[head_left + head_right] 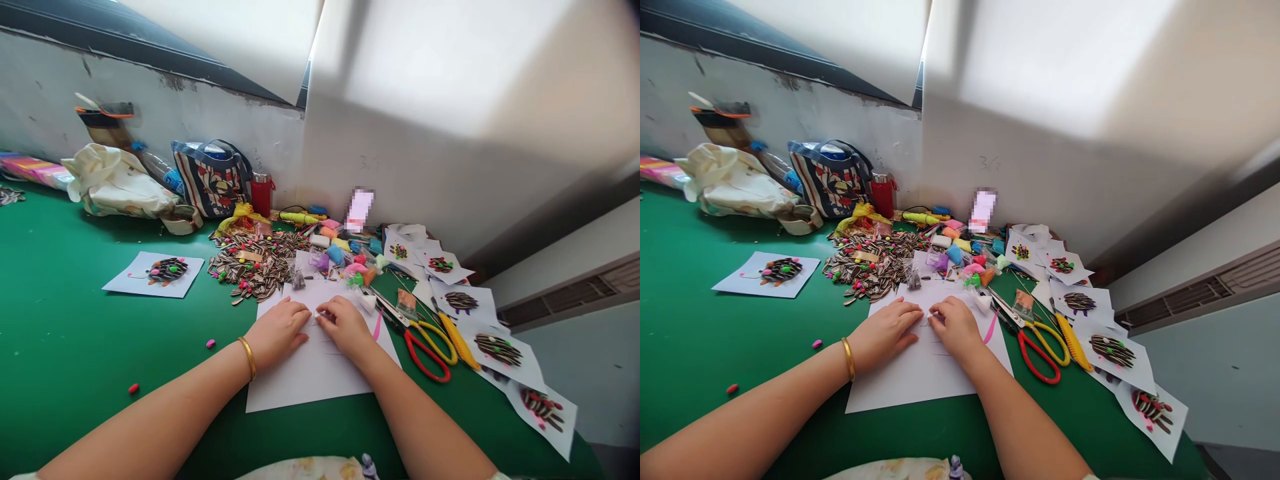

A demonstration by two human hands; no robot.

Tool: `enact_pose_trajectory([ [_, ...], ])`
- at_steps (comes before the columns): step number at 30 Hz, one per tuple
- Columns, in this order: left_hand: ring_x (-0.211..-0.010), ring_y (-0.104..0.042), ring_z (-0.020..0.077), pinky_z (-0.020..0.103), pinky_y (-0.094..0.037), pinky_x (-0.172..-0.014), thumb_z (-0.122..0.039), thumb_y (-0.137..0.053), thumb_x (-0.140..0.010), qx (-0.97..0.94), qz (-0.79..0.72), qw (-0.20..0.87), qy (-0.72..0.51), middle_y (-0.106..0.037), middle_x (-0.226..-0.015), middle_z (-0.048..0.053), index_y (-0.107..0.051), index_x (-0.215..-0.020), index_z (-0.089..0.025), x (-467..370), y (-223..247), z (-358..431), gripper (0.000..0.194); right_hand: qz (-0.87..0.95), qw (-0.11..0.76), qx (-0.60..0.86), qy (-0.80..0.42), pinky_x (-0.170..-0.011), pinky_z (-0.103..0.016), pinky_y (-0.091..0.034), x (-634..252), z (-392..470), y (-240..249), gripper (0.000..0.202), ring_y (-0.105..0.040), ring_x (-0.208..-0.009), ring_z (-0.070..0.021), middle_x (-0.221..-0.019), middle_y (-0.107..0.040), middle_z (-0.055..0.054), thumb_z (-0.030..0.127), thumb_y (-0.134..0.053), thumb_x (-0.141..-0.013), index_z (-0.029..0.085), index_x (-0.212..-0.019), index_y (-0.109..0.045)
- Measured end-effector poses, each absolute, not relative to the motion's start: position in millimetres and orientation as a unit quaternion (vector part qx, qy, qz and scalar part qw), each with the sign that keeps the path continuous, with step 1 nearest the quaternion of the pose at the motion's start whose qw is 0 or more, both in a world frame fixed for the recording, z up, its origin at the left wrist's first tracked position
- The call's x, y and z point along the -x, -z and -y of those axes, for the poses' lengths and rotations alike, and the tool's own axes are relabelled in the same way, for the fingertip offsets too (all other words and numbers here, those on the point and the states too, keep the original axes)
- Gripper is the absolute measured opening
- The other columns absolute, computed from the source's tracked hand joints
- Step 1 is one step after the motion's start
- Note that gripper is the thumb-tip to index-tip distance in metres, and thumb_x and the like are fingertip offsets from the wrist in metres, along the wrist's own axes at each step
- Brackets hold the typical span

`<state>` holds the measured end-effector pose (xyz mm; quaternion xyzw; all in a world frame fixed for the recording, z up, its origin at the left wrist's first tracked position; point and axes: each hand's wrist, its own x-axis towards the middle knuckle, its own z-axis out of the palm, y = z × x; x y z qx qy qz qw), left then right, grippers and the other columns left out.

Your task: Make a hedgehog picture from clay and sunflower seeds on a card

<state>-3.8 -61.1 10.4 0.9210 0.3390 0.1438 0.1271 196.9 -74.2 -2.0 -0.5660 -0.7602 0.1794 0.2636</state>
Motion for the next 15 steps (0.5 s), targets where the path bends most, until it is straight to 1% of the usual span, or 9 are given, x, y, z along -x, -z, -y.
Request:
enact_pose_trajectory([
  [4, -0.113, -0.055, 0.0235, 0.046, -0.029, -0.112, -0.023, -0.064, -0.082, -0.921, -0.337, 0.13, -0.142, -0.062, -0.116, 0.01, -0.058, -0.115, -0.016, 4.4, -9.7, 60.7, 0.034, 0.77, 0.255, 0.558, -0.176, -0.078, -0.029, -0.044, -194.9, 76.1, 0.0, 0.013, -0.056, -0.086, -0.0177, -0.086, -0.06, -0.004, 0.021, -0.064, -0.084, 0.021, -0.096, -0.07],
  [12, -0.109, -0.056, 0.0231, 0.049, -0.031, -0.11, -0.021, -0.062, -0.083, -0.924, -0.322, 0.134, -0.155, -0.061, -0.113, 0.008, -0.058, -0.115, -0.022, 5.2, -9.0, 60.3, 0.033, 0.772, 0.252, 0.561, -0.161, -0.078, -0.029, -0.045, -194.3, 77.4, 4.5, 0.014, -0.056, -0.087, -0.0177, -0.086, -0.061, -0.003, 0.022, -0.063, -0.085, 0.022, -0.097, -0.071],
  [15, -0.109, -0.056, 0.0234, 0.049, -0.032, -0.109, -0.022, -0.061, -0.084, -0.925, -0.322, 0.129, -0.155, -0.061, -0.113, 0.008, -0.059, -0.115, -0.022, 4.8, -9.1, 60.8, 0.031, 0.769, 0.247, 0.564, -0.168, -0.08, -0.03, -0.045, -196.3, 77.4, 3.0, 0.018, -0.057, -0.089, -0.0182, -0.088, -0.061, -0.004, 0.022, -0.064, -0.084, 0.022, -0.101, -0.07],
])
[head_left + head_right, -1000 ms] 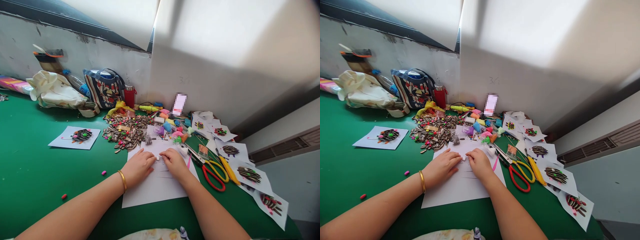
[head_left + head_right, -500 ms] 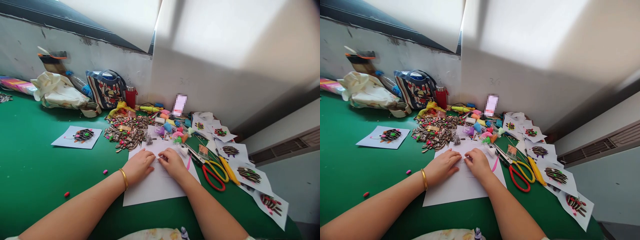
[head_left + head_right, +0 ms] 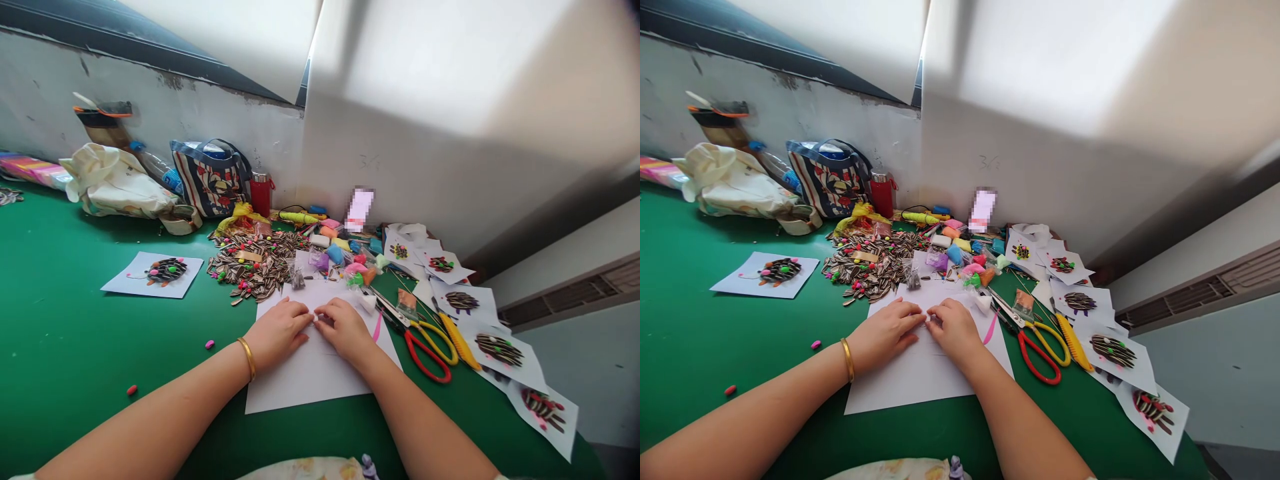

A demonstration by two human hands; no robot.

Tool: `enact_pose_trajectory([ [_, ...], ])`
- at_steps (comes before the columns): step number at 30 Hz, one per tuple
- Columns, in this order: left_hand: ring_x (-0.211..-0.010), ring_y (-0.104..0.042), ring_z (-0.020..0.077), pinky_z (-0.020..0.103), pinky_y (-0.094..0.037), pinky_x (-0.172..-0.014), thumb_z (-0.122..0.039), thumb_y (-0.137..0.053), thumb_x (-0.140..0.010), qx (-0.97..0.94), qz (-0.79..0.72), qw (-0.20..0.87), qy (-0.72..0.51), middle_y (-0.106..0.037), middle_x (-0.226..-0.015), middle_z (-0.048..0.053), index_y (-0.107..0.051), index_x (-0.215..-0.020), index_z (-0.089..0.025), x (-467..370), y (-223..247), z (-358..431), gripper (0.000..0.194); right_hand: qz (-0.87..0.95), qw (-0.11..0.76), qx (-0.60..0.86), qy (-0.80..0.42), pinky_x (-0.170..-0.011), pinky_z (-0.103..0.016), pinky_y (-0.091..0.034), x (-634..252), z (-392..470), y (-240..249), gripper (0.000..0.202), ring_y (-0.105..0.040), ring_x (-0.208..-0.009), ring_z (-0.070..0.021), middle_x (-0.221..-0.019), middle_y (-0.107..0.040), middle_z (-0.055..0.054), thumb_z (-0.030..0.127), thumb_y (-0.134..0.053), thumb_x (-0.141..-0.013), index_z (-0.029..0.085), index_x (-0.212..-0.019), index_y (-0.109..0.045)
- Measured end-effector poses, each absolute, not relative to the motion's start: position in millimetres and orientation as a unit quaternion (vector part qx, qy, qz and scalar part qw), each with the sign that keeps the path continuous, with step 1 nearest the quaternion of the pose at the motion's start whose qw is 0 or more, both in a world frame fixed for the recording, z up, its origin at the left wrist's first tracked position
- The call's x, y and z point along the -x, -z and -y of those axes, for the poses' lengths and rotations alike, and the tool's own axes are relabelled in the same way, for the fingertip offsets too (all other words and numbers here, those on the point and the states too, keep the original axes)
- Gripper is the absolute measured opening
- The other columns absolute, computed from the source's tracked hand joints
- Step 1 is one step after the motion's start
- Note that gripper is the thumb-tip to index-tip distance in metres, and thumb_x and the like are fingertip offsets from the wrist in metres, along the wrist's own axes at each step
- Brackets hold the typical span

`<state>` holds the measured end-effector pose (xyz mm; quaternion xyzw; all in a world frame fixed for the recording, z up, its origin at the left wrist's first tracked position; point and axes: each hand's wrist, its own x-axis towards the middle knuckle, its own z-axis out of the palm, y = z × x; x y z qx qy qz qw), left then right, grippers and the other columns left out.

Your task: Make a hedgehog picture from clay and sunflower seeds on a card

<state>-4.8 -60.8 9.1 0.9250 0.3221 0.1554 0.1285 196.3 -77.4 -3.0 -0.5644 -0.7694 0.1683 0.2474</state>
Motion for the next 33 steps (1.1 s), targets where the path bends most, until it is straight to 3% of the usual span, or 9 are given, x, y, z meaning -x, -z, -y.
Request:
enact_pose_trajectory([
  [12, -0.111, -0.055, 0.0239, 0.052, -0.029, -0.111, -0.022, -0.059, -0.085, -0.924, -0.325, 0.132, -0.151, -0.059, -0.115, 0.008, -0.058, -0.12, -0.023, 5, -9, 61, 0.035, 0.817, 0.108, 0.547, -0.146, -0.087, -0.034, -0.042, -212, 104, -51, 0.034, -0.057, -0.099, -0.0218, -0.099, -0.064, -0.008, 0.016, -0.053, -0.086, 0.023, -0.117, -0.066],
  [19, -0.109, -0.056, 0.0232, 0.051, -0.029, -0.111, -0.021, -0.06, -0.084, -0.925, -0.318, 0.132, -0.16, -0.059, -0.114, 0.008, -0.058, -0.118, -0.023, 5, -7, 61, 0.035, 0.807, 0.206, 0.537, -0.135, -0.085, -0.033, -0.042, -208, 96, -11, 0.043, -0.054, -0.093, -0.0194, -0.097, -0.06, -0.007, 0.008, -0.048, -0.084, 0.024, -0.12, -0.065],
  [33, -0.112, -0.053, 0.0241, 0.05, -0.027, -0.112, -0.024, -0.061, -0.084, -0.924, -0.327, 0.129, -0.151, -0.058, -0.116, 0.009, -0.055, -0.12, -0.02, 4, -6, 60, 0.037, 0.781, 0.255, 0.545, -0.167, -0.083, -0.033, -0.043, -204, 93, 2, 0.039, -0.055, -0.089, -0.0189, -0.092, -0.06, -0.005, 0.007, -0.05, -0.083, 0.025, -0.113, -0.068],
])
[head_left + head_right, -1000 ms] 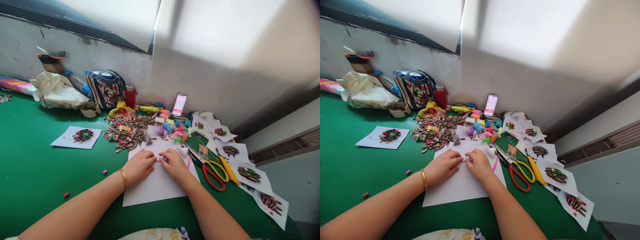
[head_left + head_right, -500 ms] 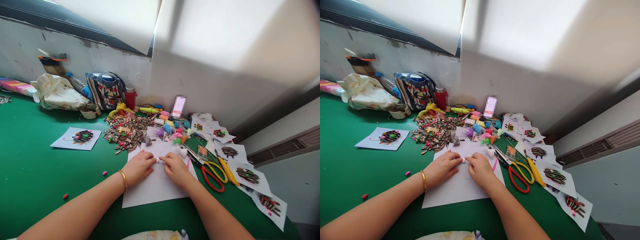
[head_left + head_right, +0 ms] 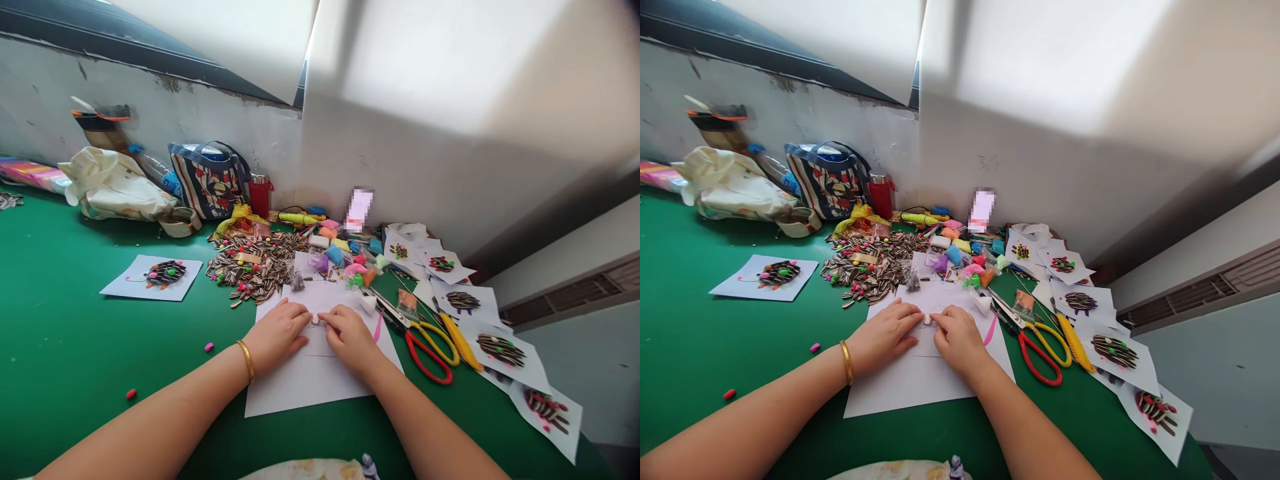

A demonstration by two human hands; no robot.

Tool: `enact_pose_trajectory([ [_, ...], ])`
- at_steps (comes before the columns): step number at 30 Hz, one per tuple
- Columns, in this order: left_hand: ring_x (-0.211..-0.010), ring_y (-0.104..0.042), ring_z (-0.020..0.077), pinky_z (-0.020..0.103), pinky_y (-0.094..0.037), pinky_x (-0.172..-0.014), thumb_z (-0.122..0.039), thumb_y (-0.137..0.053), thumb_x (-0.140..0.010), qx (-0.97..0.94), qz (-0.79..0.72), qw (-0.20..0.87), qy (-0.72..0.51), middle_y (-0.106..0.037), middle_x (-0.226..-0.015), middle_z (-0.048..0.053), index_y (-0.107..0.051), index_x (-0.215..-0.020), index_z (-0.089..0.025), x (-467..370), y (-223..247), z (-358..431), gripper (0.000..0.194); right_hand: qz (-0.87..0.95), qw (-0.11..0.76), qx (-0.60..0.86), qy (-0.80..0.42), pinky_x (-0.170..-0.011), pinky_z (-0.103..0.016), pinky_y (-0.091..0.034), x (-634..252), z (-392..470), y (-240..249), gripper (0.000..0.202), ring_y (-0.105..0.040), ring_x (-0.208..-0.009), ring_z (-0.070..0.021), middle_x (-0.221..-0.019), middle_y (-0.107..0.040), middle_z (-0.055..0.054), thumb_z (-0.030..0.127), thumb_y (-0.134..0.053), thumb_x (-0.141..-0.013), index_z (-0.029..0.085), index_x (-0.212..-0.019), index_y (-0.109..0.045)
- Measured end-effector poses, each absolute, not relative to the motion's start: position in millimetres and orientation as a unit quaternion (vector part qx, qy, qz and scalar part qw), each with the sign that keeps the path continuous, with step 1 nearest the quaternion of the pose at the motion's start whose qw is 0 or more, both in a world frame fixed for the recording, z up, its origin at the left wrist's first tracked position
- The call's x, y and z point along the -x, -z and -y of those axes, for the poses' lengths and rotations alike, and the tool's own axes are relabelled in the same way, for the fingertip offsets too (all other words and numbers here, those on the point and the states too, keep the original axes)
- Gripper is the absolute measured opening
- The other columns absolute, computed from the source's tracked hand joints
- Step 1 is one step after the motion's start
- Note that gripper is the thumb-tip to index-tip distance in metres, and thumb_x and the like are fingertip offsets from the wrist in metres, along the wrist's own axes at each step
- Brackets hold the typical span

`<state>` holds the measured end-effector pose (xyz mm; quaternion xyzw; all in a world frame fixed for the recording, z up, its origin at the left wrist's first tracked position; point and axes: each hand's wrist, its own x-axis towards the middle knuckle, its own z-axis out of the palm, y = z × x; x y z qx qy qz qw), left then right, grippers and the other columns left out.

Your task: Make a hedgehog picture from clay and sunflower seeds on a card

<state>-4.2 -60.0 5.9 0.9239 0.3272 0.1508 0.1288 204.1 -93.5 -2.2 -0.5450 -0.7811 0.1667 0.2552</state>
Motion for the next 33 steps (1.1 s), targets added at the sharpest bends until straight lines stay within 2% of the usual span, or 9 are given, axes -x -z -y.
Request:
enact_pose_trajectory([
  [14, -0.109, -0.053, 0.0261, 0.051, -0.031, -0.109, -0.027, -0.058, -0.086, -0.924, -0.337, 0.106, -0.147, -0.059, -0.112, 0.01, -0.057, -0.119, -0.019, -2.3, -8.2, 64.3, 0.034, 0.787, 0.238, 0.546, -0.163, -0.081, -0.033, -0.044, -200.6, 93.9, 1.5, 0.04, -0.055, -0.088, -0.0189, -0.089, -0.06, -0.005, 0.007, -0.049, -0.082, 0.024, -0.112, -0.069],
  [21, -0.11, -0.054, 0.0254, 0.053, -0.027, -0.111, -0.032, -0.059, -0.086, -0.92, -0.338, 0.119, -0.157, -0.059, -0.114, 0.01, -0.055, -0.122, -0.021, -0.3, -6.3, 62.8, 0.038, 0.777, 0.263, 0.551, -0.156, -0.082, -0.033, -0.044, -206.1, 90.9, 3.6, 0.043, -0.056, -0.089, -0.0193, -0.091, -0.06, -0.005, 0.004, -0.048, -0.079, 0.023, -0.112, -0.069],
  [33, -0.108, -0.056, 0.0239, 0.057, -0.026, -0.11, -0.027, -0.059, -0.086, -0.924, -0.324, 0.12, -0.163, -0.061, -0.113, 0.008, -0.06, -0.117, -0.025, 2.4, -7.7, 62.7, 0.031, 0.788, 0.221, 0.557, -0.143, -0.084, -0.033, -0.039, -202.5, 92.4, 4.8, 0.042, -0.053, -0.093, -0.0198, -0.094, -0.058, -0.005, 0.007, -0.05, -0.081, 0.026, -0.115, -0.067],
])
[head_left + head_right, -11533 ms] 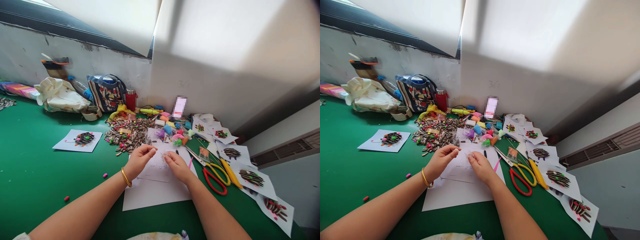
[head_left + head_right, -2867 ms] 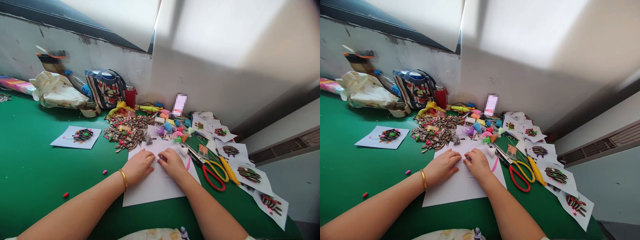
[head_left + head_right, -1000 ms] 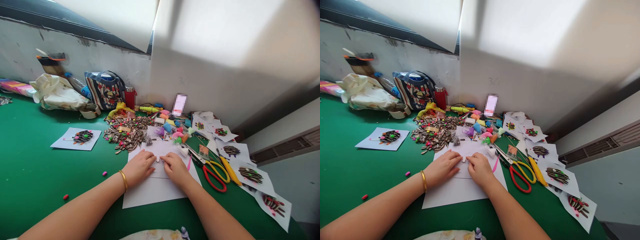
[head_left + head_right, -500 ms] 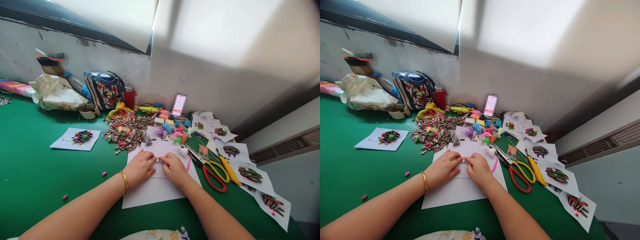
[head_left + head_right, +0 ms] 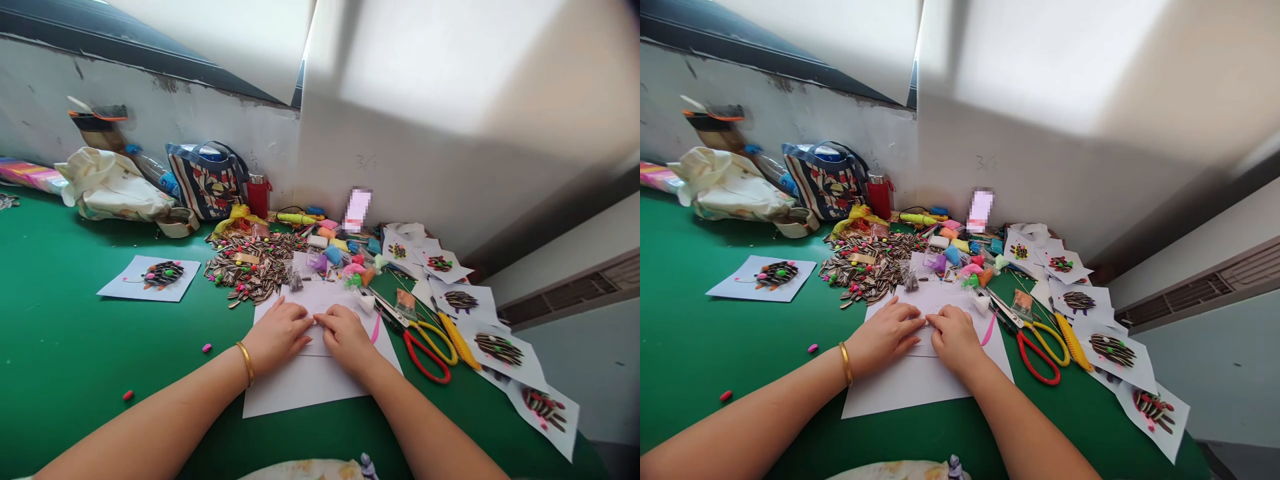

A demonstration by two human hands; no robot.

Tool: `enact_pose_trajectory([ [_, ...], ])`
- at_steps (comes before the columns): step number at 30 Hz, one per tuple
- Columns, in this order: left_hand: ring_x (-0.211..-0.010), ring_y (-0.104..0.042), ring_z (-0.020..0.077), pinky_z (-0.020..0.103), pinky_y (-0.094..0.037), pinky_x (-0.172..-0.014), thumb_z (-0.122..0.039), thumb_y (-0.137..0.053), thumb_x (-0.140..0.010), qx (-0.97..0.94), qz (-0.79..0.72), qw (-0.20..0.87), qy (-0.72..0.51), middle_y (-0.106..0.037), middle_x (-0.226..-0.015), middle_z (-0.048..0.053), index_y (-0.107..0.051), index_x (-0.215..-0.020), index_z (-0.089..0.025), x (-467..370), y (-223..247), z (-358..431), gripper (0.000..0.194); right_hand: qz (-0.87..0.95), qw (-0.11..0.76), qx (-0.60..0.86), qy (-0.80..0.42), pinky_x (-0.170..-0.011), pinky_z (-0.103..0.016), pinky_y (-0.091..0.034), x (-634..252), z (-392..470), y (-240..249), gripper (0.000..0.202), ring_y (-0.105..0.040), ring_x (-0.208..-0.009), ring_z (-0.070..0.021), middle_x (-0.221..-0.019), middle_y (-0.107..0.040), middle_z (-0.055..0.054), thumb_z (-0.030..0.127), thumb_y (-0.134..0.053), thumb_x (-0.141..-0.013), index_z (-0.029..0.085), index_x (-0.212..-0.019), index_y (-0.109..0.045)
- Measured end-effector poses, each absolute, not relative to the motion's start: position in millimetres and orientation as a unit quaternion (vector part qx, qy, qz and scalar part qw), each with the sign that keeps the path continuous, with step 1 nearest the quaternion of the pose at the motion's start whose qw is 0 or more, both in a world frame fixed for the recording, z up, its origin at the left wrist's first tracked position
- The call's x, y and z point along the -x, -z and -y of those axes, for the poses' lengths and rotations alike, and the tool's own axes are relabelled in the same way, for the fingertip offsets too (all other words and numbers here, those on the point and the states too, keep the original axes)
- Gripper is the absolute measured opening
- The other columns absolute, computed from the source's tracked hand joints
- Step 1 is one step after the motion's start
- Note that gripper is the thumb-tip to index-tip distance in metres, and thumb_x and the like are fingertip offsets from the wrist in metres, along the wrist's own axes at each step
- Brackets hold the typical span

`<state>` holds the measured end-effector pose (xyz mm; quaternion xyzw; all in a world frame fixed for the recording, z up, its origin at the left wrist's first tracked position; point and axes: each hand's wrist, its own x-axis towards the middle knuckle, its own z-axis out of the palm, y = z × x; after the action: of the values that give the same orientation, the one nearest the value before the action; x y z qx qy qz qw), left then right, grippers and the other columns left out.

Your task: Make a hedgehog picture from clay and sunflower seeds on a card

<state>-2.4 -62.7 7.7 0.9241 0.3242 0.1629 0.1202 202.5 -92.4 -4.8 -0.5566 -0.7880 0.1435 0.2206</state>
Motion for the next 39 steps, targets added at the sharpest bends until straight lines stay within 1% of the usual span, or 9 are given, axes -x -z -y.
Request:
enact_pose_trajectory([
  [4, -0.109, -0.055, 0.0243, 0.058, -0.025, -0.109, -0.028, -0.058, -0.087, -0.925, -0.329, 0.115, -0.154, -0.06, -0.114, 0.008, -0.06, -0.118, -0.026, 2.2, -8.9, 63.0, 0.032, 0.782, 0.24, 0.558, -0.138, -0.083, -0.033, -0.039, -203.7, 91.1, 5.1, 0.042, -0.053, -0.093, -0.0203, -0.094, -0.059, -0.006, 0.007, -0.048, -0.082, 0.025, -0.116, -0.066],
  [10, -0.112, -0.054, 0.0248, 0.057, -0.026, -0.109, -0.029, -0.057, -0.087, -0.926, -0.332, 0.11, -0.14, -0.06, -0.116, 0.009, -0.059, -0.119, -0.024, 1.8, -11.8, 64.4, 0.032, 0.789, 0.216, 0.558, -0.142, -0.084, -0.034, -0.038, -202.0, 92.9, 3.4, 0.041, -0.053, -0.094, -0.0202, -0.095, -0.058, -0.005, 0.008, -0.049, -0.081, 0.026, -0.114, -0.067],
  [14, -0.111, -0.055, 0.0245, 0.057, -0.026, -0.11, -0.028, -0.058, -0.087, -0.925, -0.332, 0.116, -0.141, -0.061, -0.115, 0.008, -0.059, -0.118, -0.024, 2.1, -11.8, 63.2, 0.031, 0.786, 0.221, 0.56, -0.139, -0.083, -0.034, -0.038, -202.7, 92.2, 4.8, 0.043, -0.052, -0.094, -0.0201, -0.095, -0.058, -0.005, 0.007, -0.049, -0.082, 0.026, -0.116, -0.066],
  [17, -0.11, -0.056, 0.0237, 0.054, -0.027, -0.111, -0.028, -0.057, -0.088, -0.923, -0.333, 0.123, -0.147, -0.063, -0.114, 0.009, -0.06, -0.115, -0.02, 1.6, -10.6, 61.3, 0.028, 0.789, 0.22, 0.559, -0.131, -0.083, -0.034, -0.037, -202.0, 92.6, 4.3, 0.046, -0.052, -0.094, -0.0202, -0.095, -0.057, -0.005, 0.007, -0.049, -0.082, 0.028, -0.12, -0.064],
  [21, -0.11, -0.056, 0.0237, 0.052, -0.029, -0.11, -0.025, -0.056, -0.088, -0.919, -0.34, 0.13, -0.151, -0.063, -0.113, 0.01, -0.06, -0.112, -0.017, 0.0, -9.2, 60.6, 0.026, 0.799, 0.201, 0.556, -0.113, -0.085, -0.035, -0.036, -199.3, 95.0, 1.6, 0.045, -0.05, -0.094, -0.0206, -0.095, -0.056, -0.006, 0.008, -0.051, -0.081, 0.029, -0.117, -0.066],
  [26, -0.113, -0.055, 0.0253, 0.054, -0.028, -0.11, -0.026, -0.059, -0.086, -0.916, -0.348, 0.127, -0.152, -0.062, -0.116, 0.01, -0.06, -0.113, -0.018, 0.0, -8.6, 62.4, 0.029, 0.809, 0.198, 0.545, -0.095, -0.085, -0.036, -0.035, -198.9, 96.6, 0.7, 0.045, -0.05, -0.094, -0.0208, -0.096, -0.057, -0.006, 0.008, -0.052, -0.08, 0.028, -0.118, -0.066],
  [29, -0.113, -0.054, 0.0254, 0.054, -0.027, -0.111, -0.027, -0.059, -0.086, -0.917, -0.351, 0.123, -0.147, -0.061, -0.117, 0.009, -0.059, -0.117, -0.019, 0.3, -8.1, 63.0, 0.032, 0.806, 0.228, 0.536, -0.103, -0.084, -0.035, -0.037, -202.1, 95.5, 2.6, 0.046, -0.051, -0.093, -0.0204, -0.096, -0.058, -0.006, 0.007, -0.051, -0.079, 0.026, -0.118, -0.066],
  [33, -0.114, -0.053, 0.0255, 0.053, -0.026, -0.111, -0.028, -0.057, -0.088, -0.92, -0.348, 0.115, -0.141, -0.06, -0.118, 0.009, -0.056, -0.122, -0.019, 0.5, -7.0, 63.1, 0.035, 0.799, 0.255, 0.535, -0.103, -0.082, -0.034, -0.039, -206.3, 93.8, 5.0, 0.044, -0.053, -0.09, -0.0196, -0.094, -0.058, -0.006, 0.005, -0.05, -0.078, 0.025, -0.113, -0.069],
  [39, -0.11, -0.052, 0.0253, 0.053, -0.026, -0.109, -0.026, -0.056, -0.087, -0.923, -0.342, 0.1, -0.148, -0.059, -0.117, 0.008, -0.056, -0.122, -0.022, 0.6, -6.4, 64.1, 0.034, 0.817, 0.214, 0.528, -0.087, -0.083, -0.036, -0.037, -204.4, 97.3, 3.7, 0.041, -0.052, -0.09, -0.0199, -0.094, -0.059, -0.006, 0.007, -0.052, -0.079, 0.024, -0.112, -0.069],
])
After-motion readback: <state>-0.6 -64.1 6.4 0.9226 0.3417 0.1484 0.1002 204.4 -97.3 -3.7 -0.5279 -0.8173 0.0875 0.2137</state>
